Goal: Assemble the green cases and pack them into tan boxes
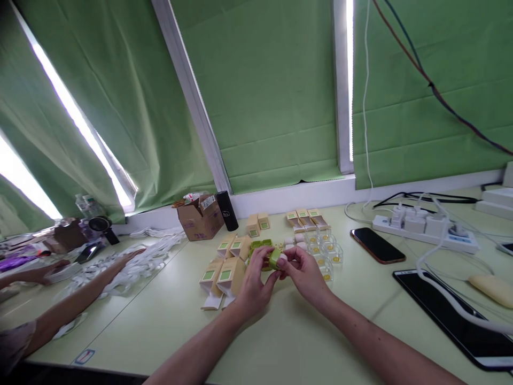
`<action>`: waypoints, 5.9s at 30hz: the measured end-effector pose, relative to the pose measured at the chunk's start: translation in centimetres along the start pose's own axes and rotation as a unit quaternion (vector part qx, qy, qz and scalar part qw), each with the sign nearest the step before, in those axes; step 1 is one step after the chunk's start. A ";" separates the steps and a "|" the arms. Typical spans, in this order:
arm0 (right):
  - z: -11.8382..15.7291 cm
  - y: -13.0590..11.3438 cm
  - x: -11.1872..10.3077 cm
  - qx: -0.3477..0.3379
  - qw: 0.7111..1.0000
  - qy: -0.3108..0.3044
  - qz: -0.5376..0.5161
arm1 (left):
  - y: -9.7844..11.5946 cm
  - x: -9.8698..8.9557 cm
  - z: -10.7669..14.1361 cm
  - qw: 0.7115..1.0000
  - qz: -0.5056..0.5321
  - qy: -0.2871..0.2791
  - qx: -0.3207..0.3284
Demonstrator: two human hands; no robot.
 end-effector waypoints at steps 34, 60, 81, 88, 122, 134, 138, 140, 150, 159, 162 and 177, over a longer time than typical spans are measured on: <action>2.2 -2.1 -0.4 -0.399 0.772 0.027 0.493 | -1.0 0.5 -0.7 0.904 0.384 -0.012 -0.190; 2.3 -2.1 0.4 -0.443 0.728 0.006 0.523 | -1.7 1.9 -0.3 0.933 0.309 0.091 -0.157; 2.0 -1.7 -0.4 -0.436 0.747 0.054 0.498 | -1.5 1.8 -0.1 0.911 0.381 0.025 -0.155; 2.0 -1.5 -0.3 -0.433 0.752 0.049 0.495 | -1.4 1.9 -0.3 0.910 0.371 0.037 -0.181; 0.4 -0.9 -0.5 -0.065 0.995 -0.009 0.072 | -1.0 -1.2 -0.6 0.978 0.163 0.087 -0.096; 0.0 0.0 0.0 0.053 0.997 -0.051 0.014 | 0.5 -0.8 -0.2 0.991 -0.094 0.006 0.099; 0.1 -0.5 -0.1 0.042 0.997 -0.060 0.010 | 0.1 -1.0 -0.4 0.996 -0.051 0.032 0.069; 0.1 -0.8 -0.3 0.034 0.998 -0.058 0.014 | -0.3 -1.1 -0.5 0.998 -0.012 0.051 0.033; 0.3 -2.0 -1.6 -0.033 0.987 0.002 0.158 | -2.8 -1.4 -1.7 0.933 0.279 0.127 -0.190; -1.0 -7.7 -6.6 -0.108 0.836 0.047 0.536 | -3.4 -1.6 -1.6 0.858 0.406 0.180 -0.260; -0.6 -8.1 -8.1 -0.094 0.752 0.007 0.652 | -3.5 -1.5 -1.5 0.855 0.409 0.181 -0.262; 1.3 -4.1 -3.5 -0.123 0.674 -0.125 0.717 | -4.4 -1.4 -1.4 0.885 0.354 0.171 -0.248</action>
Point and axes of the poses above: each hand's wrist, its own z-axis away from the middle knuckle, its own x-axis out of the palm, y = z × x, the point moved 3 cm from there along -z, towards the middle knuckle, and after that the axes turned 10 degrees about z, right-handed, at the moved point
